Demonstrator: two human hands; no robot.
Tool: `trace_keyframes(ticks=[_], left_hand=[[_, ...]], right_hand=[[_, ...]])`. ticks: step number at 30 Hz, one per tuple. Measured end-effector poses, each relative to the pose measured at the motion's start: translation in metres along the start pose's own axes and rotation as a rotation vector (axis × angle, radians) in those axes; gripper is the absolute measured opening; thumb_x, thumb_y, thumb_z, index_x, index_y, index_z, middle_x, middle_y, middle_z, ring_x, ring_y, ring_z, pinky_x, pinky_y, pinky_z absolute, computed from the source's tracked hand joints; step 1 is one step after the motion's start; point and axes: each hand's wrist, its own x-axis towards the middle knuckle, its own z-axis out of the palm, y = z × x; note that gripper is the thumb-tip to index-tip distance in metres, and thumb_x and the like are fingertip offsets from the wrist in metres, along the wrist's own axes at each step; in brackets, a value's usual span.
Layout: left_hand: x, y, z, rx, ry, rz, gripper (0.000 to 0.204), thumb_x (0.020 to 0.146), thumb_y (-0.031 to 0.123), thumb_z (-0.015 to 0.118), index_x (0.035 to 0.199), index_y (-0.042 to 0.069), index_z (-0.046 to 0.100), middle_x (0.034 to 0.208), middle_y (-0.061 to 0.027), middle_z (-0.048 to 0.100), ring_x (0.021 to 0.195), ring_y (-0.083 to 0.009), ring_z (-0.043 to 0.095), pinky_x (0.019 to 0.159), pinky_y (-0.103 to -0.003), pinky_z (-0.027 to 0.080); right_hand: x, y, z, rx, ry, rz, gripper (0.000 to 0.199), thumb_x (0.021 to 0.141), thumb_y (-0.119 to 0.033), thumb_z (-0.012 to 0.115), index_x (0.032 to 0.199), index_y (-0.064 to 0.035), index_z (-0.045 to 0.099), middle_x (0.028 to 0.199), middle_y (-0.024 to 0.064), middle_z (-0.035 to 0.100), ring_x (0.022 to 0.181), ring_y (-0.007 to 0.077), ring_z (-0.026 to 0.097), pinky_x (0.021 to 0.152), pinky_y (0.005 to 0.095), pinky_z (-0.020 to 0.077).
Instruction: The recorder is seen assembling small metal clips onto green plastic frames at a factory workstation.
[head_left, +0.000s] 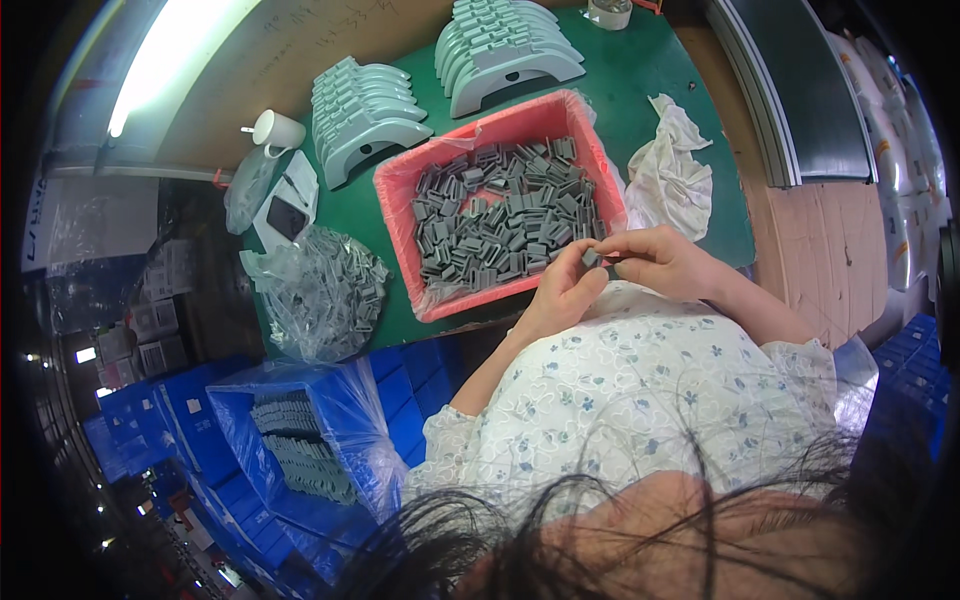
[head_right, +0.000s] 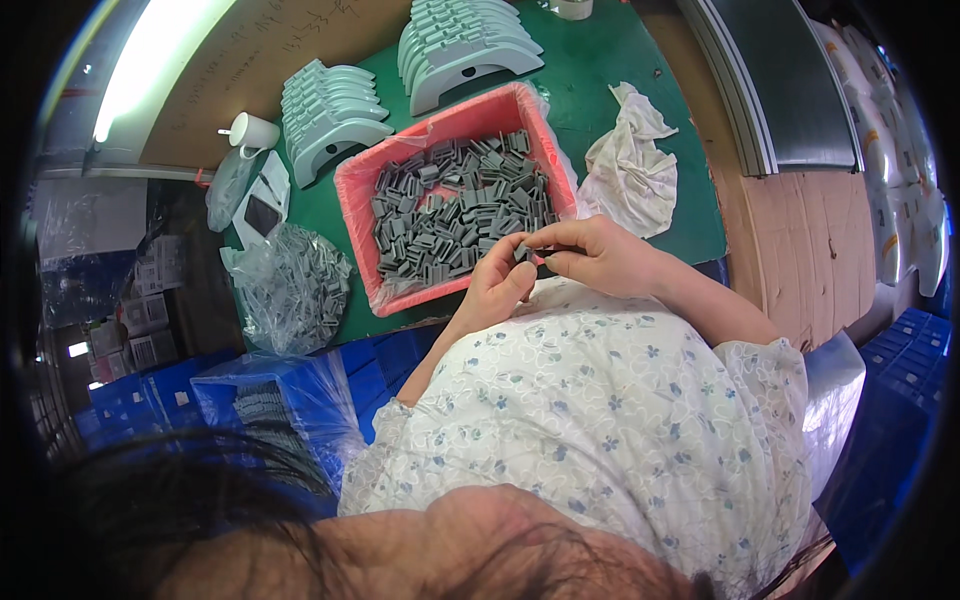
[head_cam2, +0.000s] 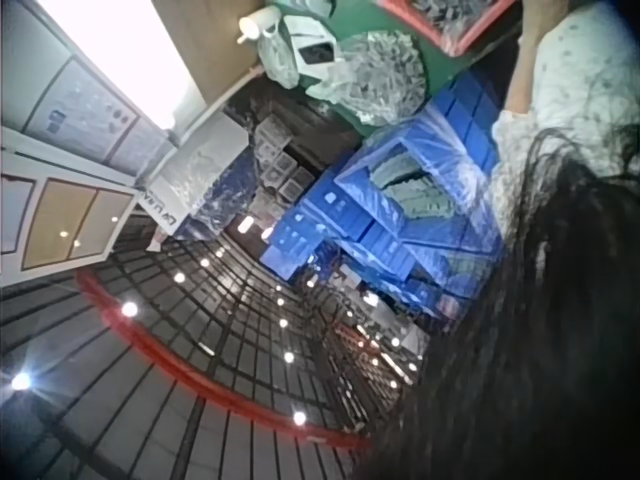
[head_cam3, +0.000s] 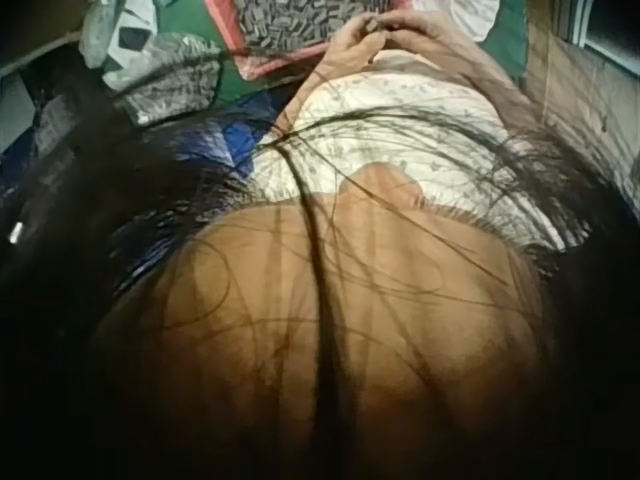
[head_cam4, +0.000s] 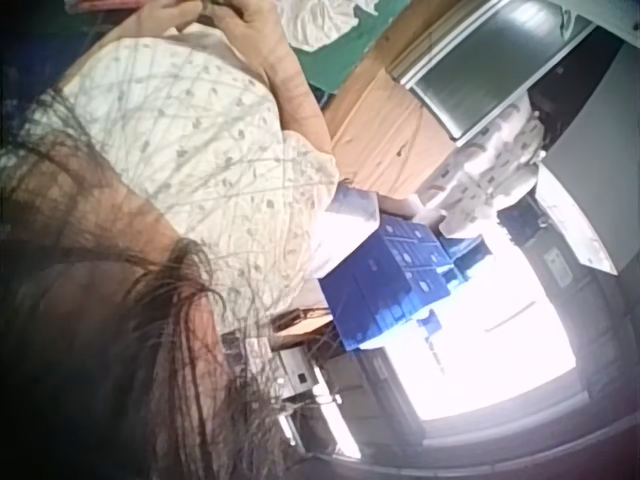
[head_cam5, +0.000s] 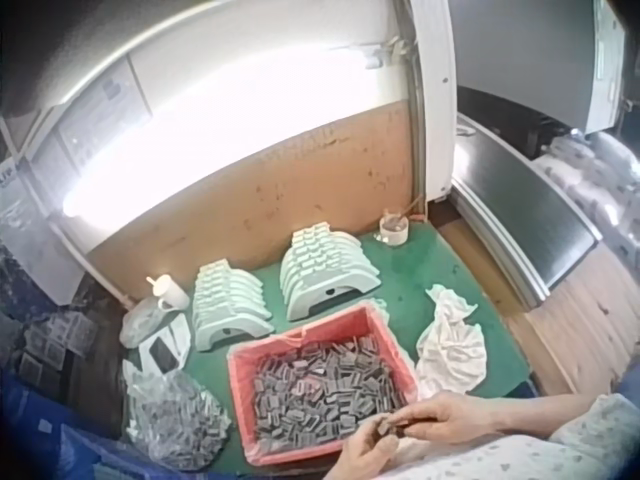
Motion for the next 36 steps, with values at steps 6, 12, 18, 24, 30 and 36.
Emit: trace_keyframes(ticks=[6,12,18,24,30,36], left_hand=[[-0.001,0.001,0.003,0.008,0.027,0.019,0.034,0.083,0.011,0.049,0.113,-0.002,0.038,0.093,-0.0015,0.048,0.076,-0.0040,0.044,0.062,-0.018,0.037],[-0.002,-0.002,0.001,0.085,0.034,0.020,0.034,0.083,0.011,0.049,0.113,-0.002,0.038,0.088,-0.0006,0.048,0.072,-0.0032,0.043,0.060,-0.017,0.036],[-0.002,-0.001,0.001,0.111,0.060,-0.004,0.033,0.083,0.012,0.050,0.111,-0.002,0.039,0.082,0.0008,0.047,0.067,-0.0030,0.042,0.057,-0.017,0.035],[-0.003,-0.005,0.000,0.091,0.070,0.001,0.033,0.083,0.014,0.050,0.110,-0.002,0.040,0.083,0.0000,0.046,0.070,-0.0038,0.041,0.059,-0.018,0.035],[-0.010,-0.008,0.007,0.096,0.009,-0.006,0.033,0.081,0.011,0.051,0.111,0.001,0.041,0.084,0.0008,0.046,0.074,-0.0039,0.042,0.062,-0.017,0.035],[-0.009,-0.011,0.004,-0.108,0.062,-0.048,0.031,0.082,0.008,0.049,0.111,0.004,0.040,0.077,0.0035,0.045,0.060,-0.0012,0.039,0.051,-0.016,0.031]], right_hand=[[-0.001,-0.001,0.001,-0.057,0.003,-0.034,0.030,0.078,-0.004,0.051,0.108,0.0009,0.054,0.095,0.0112,0.061,0.085,0.0158,0.057,0.075,0.0265,0.0439],[0.001,0.000,0.003,-0.128,0.019,-0.059,0.028,0.078,-0.005,0.052,0.105,0.0007,0.055,0.094,0.0122,0.061,0.084,0.0169,0.058,0.074,0.0264,0.0443],[0.004,0.010,0.009,-0.163,0.085,-0.093,0.025,0.078,-0.007,0.054,0.101,-0.0006,0.057,0.087,0.0123,0.062,0.078,0.0180,0.060,0.068,0.0270,0.0455],[0.005,0.015,0.010,-0.230,0.103,-0.169,0.024,0.077,-0.008,0.055,0.099,-0.0016,0.058,0.084,0.0135,0.062,0.074,0.0227,0.060,0.064,0.0286,0.0456],[0.015,0.018,-0.012,-0.406,0.194,-0.203,0.021,0.078,-0.011,0.055,0.096,-0.0016,0.059,0.080,0.0136,0.061,0.071,0.0263,0.059,0.062,0.0322,0.0454],[0.009,0.021,-0.017,0.071,0.097,0.197,0.030,0.081,-0.015,0.050,0.106,0.0006,0.050,0.082,0.0023,0.055,0.071,0.0082,0.052,0.051,0.0241,0.0455]])
